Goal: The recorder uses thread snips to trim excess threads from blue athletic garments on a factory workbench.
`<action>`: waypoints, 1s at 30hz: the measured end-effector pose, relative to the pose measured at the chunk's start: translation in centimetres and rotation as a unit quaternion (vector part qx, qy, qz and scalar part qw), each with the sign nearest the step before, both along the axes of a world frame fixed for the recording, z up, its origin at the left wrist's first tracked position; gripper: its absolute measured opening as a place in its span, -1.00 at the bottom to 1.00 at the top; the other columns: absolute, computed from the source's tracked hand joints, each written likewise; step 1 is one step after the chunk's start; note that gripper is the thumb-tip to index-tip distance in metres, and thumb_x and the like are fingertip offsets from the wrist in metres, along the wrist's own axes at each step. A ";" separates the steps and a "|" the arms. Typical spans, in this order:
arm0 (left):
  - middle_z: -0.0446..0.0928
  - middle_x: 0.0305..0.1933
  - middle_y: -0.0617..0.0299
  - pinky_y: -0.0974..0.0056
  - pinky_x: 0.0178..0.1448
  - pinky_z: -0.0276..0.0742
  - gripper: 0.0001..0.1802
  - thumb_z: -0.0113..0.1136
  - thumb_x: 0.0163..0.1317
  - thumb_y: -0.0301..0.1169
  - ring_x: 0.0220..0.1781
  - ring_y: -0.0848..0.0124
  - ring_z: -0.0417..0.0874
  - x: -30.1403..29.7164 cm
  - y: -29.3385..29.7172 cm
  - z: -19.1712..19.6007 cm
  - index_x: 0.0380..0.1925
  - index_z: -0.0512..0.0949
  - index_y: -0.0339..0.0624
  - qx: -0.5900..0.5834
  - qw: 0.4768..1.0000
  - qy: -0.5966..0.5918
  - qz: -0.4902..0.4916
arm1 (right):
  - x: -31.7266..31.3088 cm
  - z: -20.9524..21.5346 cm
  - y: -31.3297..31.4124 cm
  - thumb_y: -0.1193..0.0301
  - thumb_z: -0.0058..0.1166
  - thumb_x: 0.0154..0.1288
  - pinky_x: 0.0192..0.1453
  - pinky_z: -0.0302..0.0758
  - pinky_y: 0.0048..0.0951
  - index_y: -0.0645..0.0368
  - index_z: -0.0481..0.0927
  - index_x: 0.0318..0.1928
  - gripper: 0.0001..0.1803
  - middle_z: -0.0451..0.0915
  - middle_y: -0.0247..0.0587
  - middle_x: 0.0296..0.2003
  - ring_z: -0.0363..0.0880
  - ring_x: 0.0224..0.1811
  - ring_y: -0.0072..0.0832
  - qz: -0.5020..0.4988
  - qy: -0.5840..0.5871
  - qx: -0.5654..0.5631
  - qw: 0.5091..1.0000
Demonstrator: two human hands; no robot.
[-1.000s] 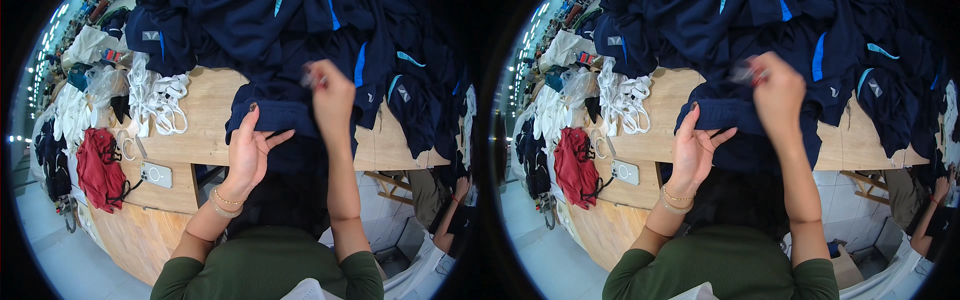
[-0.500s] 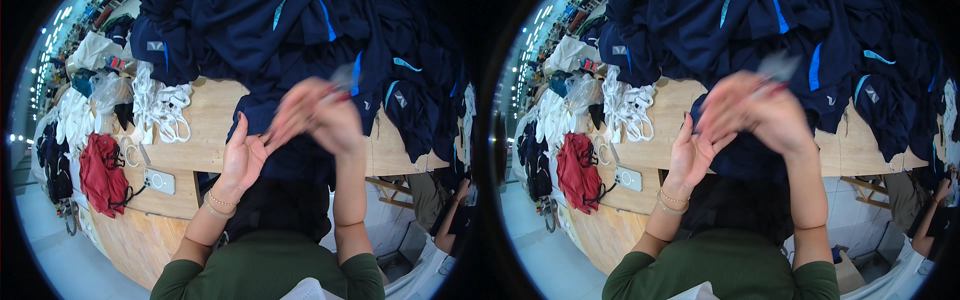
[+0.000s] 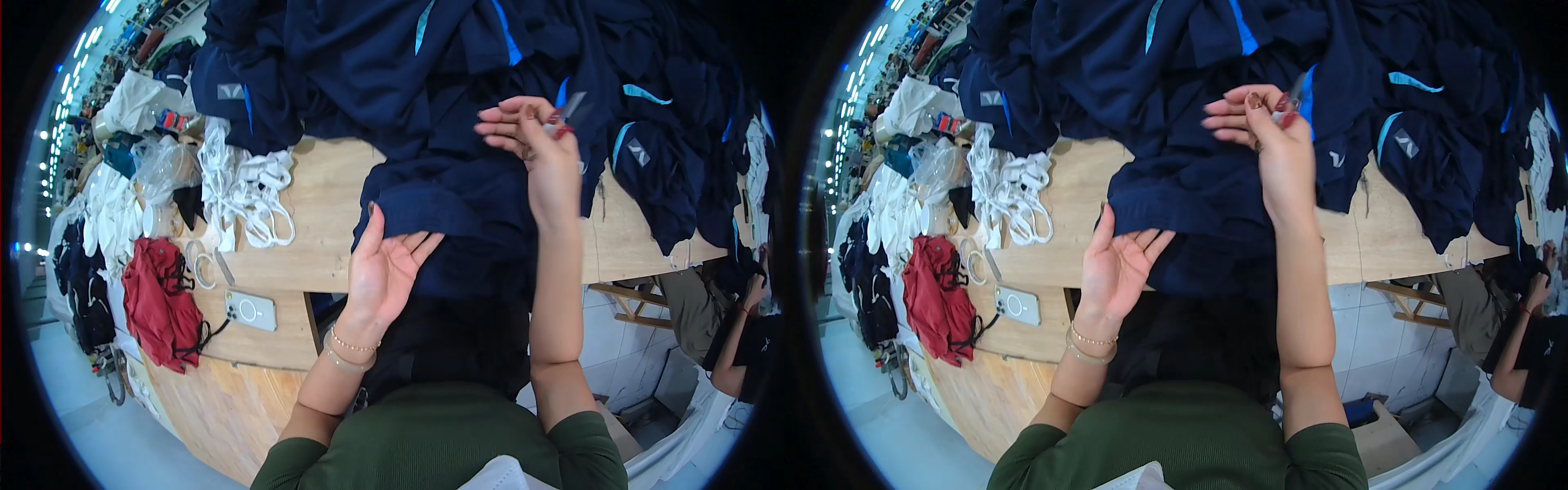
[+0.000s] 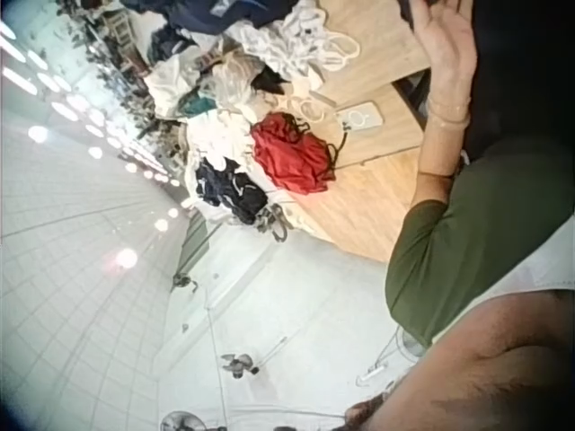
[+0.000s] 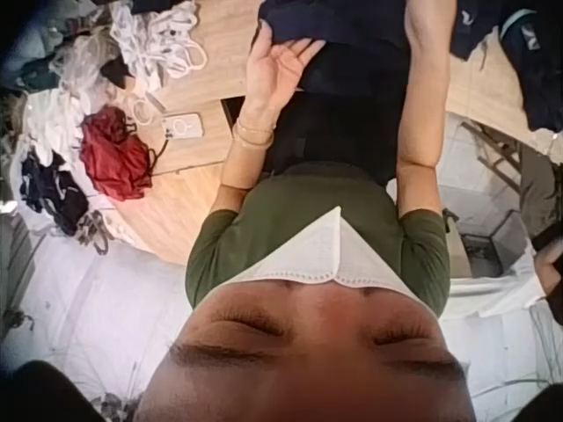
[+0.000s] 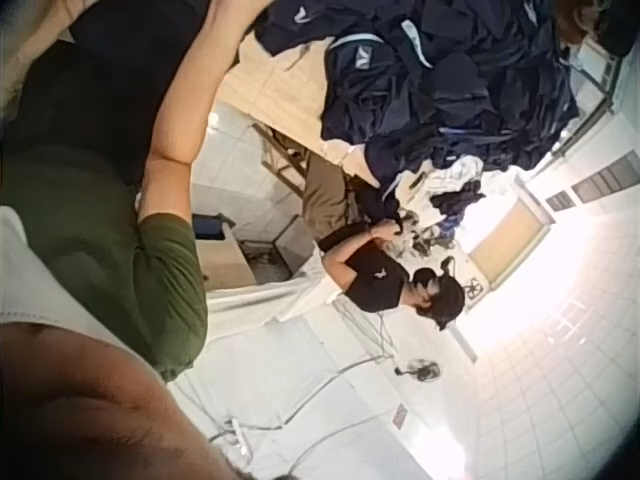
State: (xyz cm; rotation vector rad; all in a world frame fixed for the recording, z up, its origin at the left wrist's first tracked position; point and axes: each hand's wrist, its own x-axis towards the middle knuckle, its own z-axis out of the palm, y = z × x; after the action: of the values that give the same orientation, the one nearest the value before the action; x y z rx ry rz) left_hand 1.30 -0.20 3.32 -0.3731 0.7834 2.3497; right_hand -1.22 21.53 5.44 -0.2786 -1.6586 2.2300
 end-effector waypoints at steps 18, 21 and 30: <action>0.46 0.24 -0.11 0.04 0.40 0.41 -0.40 -0.28 0.53 -0.04 0.27 0.11 0.52 1.3 -0.3 1.3 0.25 0.30 -0.38 0.134 0.990 0.003 -0.032 | 2.9 -3.8 0.5 0.54 -0.06 0.41 -0.19 0.43 -0.65 0.33 0.59 -0.13 -0.83 0.62 -0.26 -0.23 0.58 -0.24 -0.57 -0.070 0.019 0.133 0.988; 0.52 0.14 0.02 0.08 0.33 0.50 -0.54 -0.19 0.53 -0.13 0.17 0.20 0.59 0.7 0.0 1.9 0.16 0.36 -0.28 0.059 0.998 0.016 -0.021 | 5.7 -0.1 -1.1 0.62 0.02 0.34 -0.23 0.38 -0.66 0.30 0.63 -0.18 -0.87 0.52 -0.38 -0.35 0.48 -0.33 -0.65 -0.018 0.037 0.214 0.976; 0.65 -0.13 0.22 0.23 0.07 0.65 -0.85 0.14 0.34 -0.47 -0.08 0.48 0.64 1.4 0.4 1.6 -0.19 0.64 -0.31 -0.020 0.998 0.051 -0.013 | 6.8 0.1 -4.3 0.71 0.29 0.01 -0.42 0.27 -0.65 0.18 0.71 -0.18 -0.69 0.41 -0.38 -0.46 0.35 -0.46 -0.66 0.010 0.067 0.326 0.943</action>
State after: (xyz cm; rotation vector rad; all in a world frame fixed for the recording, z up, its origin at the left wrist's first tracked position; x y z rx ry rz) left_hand 2.69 0.17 4.95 -0.2602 0.8802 2.3472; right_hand 5.57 17.26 5.55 0.0611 -2.1961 1.5413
